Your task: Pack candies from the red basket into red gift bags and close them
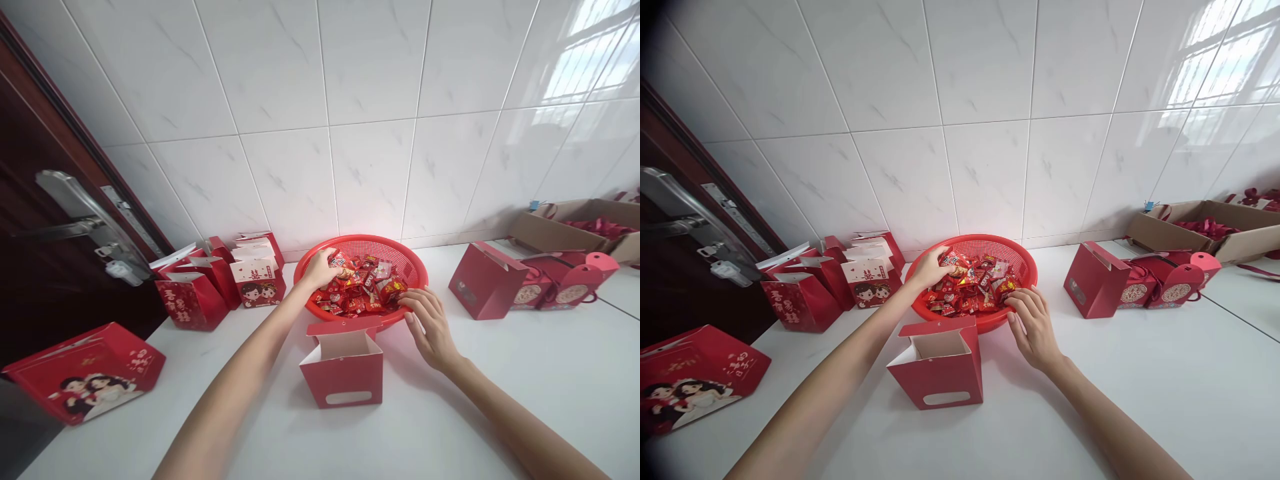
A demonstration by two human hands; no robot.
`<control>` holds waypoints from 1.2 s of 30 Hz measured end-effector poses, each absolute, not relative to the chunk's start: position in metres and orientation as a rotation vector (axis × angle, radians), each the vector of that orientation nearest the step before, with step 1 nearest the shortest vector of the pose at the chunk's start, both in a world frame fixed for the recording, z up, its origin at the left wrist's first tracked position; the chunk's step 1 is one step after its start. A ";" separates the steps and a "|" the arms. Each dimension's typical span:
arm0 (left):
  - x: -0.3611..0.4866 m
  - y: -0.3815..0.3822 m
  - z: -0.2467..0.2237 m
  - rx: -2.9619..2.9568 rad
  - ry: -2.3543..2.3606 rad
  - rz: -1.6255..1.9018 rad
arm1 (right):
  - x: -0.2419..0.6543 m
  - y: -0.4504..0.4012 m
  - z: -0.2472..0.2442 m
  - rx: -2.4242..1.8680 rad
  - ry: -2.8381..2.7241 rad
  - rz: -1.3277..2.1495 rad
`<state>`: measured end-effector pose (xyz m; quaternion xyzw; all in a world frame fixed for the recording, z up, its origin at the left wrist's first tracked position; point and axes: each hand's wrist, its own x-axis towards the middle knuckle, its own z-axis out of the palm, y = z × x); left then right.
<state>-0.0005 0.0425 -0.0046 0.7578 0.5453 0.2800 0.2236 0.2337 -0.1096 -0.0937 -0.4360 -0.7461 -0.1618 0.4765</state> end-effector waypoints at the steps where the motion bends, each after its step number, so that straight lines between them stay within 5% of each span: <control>1: -0.001 0.041 -0.004 2.090 1.517 0.798 | 0.234 -0.110 -0.094 -1.063 -1.825 -0.396; 22: -0.002 0.038 -0.001 2.196 1.711 1.067 | 0.232 -0.109 -0.095 -1.052 -1.800 -0.394; 29: 0.003 0.019 0.000 2.568 0.934 -0.138 | 0.232 -0.109 -0.094 -1.055 -1.800 -0.409; 36: 0.021 0.011 -0.008 2.821 1.264 -0.383 | 0.232 -0.109 -0.095 -1.046 -1.794 -0.379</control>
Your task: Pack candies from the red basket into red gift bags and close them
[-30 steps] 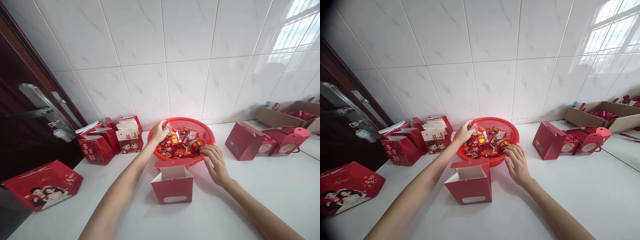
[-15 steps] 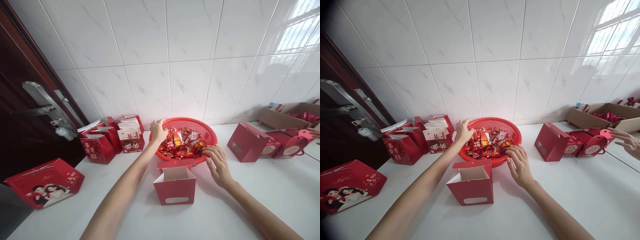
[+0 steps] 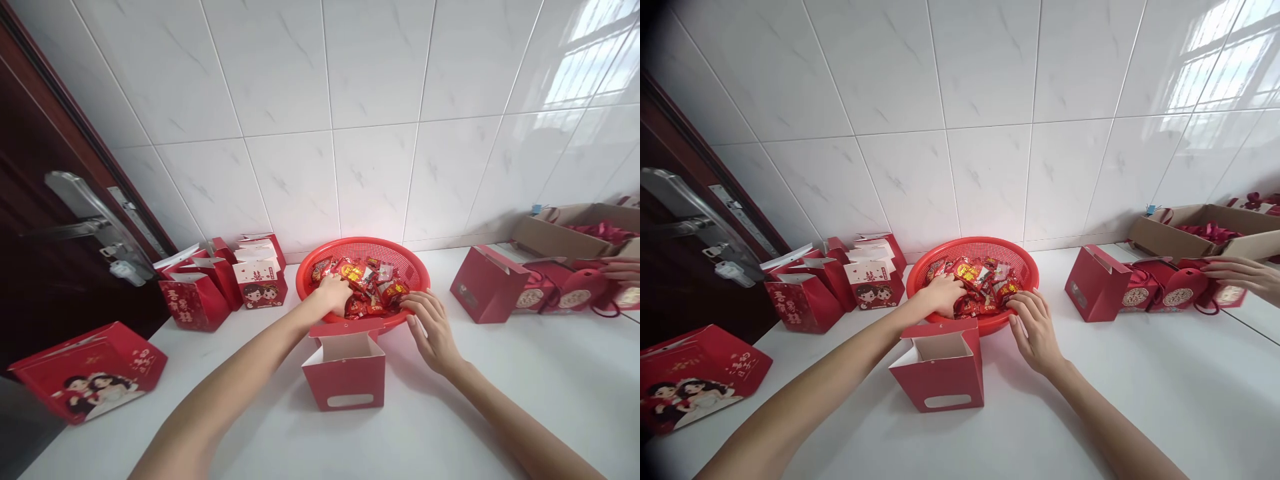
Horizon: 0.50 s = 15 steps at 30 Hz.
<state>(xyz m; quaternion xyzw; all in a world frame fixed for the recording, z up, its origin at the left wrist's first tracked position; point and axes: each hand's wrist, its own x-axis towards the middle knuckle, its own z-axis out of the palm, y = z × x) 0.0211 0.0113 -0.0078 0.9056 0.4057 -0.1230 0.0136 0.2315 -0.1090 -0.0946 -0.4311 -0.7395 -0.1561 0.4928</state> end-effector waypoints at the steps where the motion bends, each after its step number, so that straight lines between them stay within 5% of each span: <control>1: 0.024 0.012 -0.010 2.817 1.299 -0.388 | 0.232 -0.109 -0.095 -1.046 -1.792 -0.373; 15: 0.041 0.018 -0.007 2.763 1.314 -0.589 | 0.231 -0.110 -0.091 -1.034 -1.807 -0.386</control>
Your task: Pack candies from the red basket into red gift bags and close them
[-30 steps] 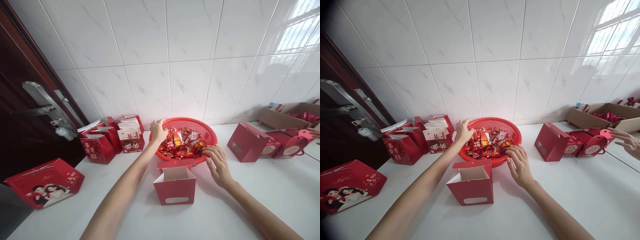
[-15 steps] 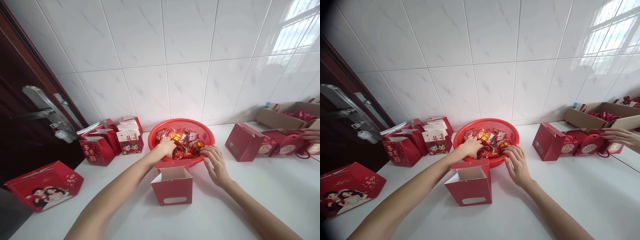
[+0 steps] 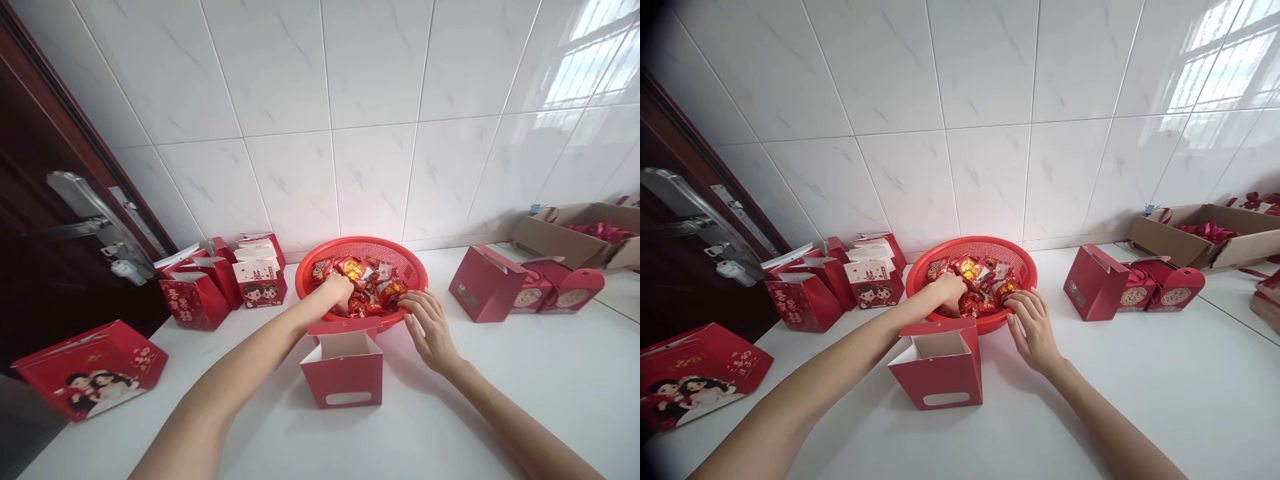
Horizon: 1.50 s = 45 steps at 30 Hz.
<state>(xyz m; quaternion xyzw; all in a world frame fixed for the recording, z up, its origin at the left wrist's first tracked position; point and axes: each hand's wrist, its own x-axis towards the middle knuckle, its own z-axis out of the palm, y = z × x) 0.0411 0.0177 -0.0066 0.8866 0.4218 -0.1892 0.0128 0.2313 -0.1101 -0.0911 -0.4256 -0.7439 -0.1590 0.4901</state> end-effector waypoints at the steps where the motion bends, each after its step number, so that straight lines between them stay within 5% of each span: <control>1: 0.042 0.017 -0.006 2.764 1.299 -0.577 | 0.231 -0.110 -0.091 -1.033 -1.805 -0.384; 15: 0.035 0.024 -0.014 2.600 1.187 -0.318 | 0.231 -0.110 -0.092 -1.042 -1.821 -0.403; 31: 0.023 0.040 -0.018 2.205 1.241 0.791 | 0.232 -0.110 -0.092 -1.041 -1.838 -0.410; 42: 0.025 0.035 -0.016 2.305 1.203 0.922 | 0.232 -0.111 -0.092 -1.041 -1.843 -0.410; 45: 0.026 0.028 -0.010 2.508 0.994 0.614 | 0.232 -0.111 -0.092 -1.042 -1.842 -0.408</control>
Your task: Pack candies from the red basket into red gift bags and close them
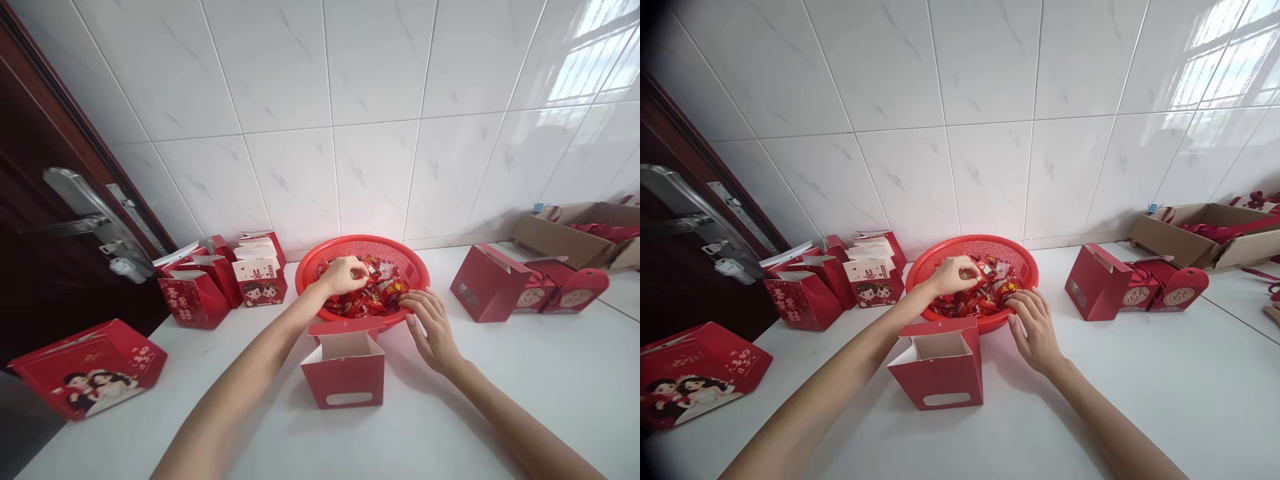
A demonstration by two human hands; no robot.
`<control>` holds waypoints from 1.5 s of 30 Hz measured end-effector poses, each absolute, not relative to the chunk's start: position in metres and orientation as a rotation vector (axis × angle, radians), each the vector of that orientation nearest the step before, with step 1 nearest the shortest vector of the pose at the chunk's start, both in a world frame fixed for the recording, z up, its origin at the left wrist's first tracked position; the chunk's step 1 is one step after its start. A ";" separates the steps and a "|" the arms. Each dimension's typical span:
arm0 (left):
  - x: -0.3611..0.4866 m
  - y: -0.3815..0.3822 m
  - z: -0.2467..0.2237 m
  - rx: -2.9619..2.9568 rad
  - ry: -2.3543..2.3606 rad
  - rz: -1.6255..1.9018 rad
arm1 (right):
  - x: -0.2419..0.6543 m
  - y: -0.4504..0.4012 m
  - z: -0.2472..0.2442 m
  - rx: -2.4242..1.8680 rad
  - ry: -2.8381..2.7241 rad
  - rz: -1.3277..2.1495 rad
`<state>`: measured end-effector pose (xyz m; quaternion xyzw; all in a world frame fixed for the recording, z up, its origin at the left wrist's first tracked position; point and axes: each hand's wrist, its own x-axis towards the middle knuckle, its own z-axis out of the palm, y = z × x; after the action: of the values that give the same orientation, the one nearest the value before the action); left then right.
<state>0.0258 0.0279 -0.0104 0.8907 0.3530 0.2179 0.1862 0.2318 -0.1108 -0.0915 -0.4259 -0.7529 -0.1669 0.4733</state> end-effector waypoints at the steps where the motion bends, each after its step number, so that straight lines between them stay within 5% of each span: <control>1: 0.026 0.025 -0.008 2.549 0.933 0.395 | 0.232 -0.111 -0.092 -1.043 -1.842 -0.406; 5: 0.028 0.015 -0.002 2.588 0.932 -0.307 | 0.231 -0.111 -0.092 -1.047 -1.835 -0.397; 12: 0.037 0.010 0.001 2.593 1.007 -0.553 | 0.230 -0.111 -0.091 -1.040 -1.815 -0.401; 31: 0.030 0.024 -0.006 2.117 0.904 0.662 | 0.230 -0.111 -0.090 -1.046 -1.807 -0.388; 40: 0.027 0.032 -0.012 1.891 0.996 0.761 | 0.232 -0.112 -0.090 -1.068 -1.807 -0.344; 45: 0.018 0.031 -0.017 1.930 1.144 0.771 | 0.245 -0.096 -0.051 -1.269 -1.750 0.073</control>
<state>0.0181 0.0305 -0.0167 0.7541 0.4469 0.3013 0.3753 0.2453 -0.0956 -0.0515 -0.5177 -0.7141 0.0299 0.4702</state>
